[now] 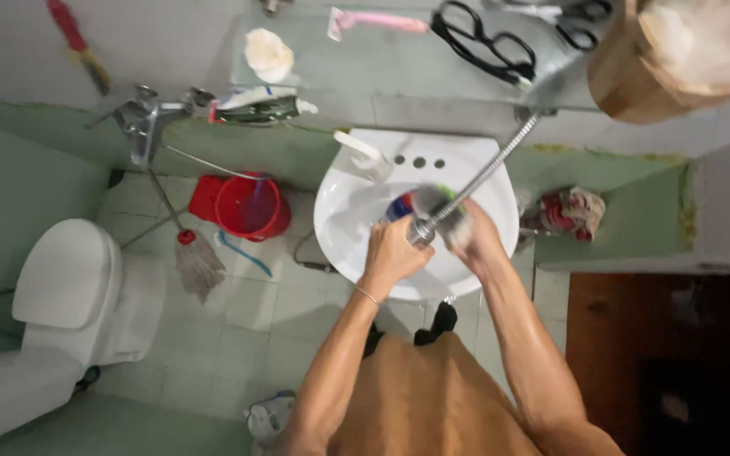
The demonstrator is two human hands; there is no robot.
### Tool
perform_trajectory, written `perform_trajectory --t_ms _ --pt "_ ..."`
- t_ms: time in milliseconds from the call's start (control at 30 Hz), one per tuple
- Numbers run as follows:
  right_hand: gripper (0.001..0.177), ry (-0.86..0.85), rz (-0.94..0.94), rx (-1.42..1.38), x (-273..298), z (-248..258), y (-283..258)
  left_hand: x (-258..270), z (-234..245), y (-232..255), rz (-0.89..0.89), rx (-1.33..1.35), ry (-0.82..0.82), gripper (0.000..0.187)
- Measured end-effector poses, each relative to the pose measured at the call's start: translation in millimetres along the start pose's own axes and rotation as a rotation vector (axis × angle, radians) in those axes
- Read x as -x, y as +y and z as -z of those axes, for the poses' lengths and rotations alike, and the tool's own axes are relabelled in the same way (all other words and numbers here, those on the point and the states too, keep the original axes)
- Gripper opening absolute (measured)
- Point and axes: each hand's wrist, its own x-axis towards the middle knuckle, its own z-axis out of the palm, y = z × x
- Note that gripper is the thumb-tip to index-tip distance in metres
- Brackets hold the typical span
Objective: Cleaning a bathroom sink and a detachable shower head using cleaning spray and a sponge.
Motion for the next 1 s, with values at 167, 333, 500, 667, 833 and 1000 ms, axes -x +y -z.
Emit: perform_trajectory --t_ms 167,333,500,667,833,1000 --pt "0.038 0.044 -0.043 0.096 42 -17 -14 -2 9 15 0.084 0.102 -0.039 0.027" --pt "0.044 0.167 -0.107 0.07 20 13 11 3 -1 14 0.103 0.158 -0.012 0.028" --pt "0.054 0.267 -0.073 0.282 59 7 6 -5 -1 4 0.241 0.277 -0.171 0.024" --pt "0.06 0.4 0.301 0.23 46 -31 -21 11 -25 -2 0.225 0.395 -0.26 0.02" --pt "0.064 0.638 0.506 0.1 -37 -23 -53 18 -46 -20 0.208 0.517 -0.371 0.019" --pt "0.056 0.387 0.839 0.487 -12 -23 15 -2 -25 13 0.134 0.695 -0.278 0.032"
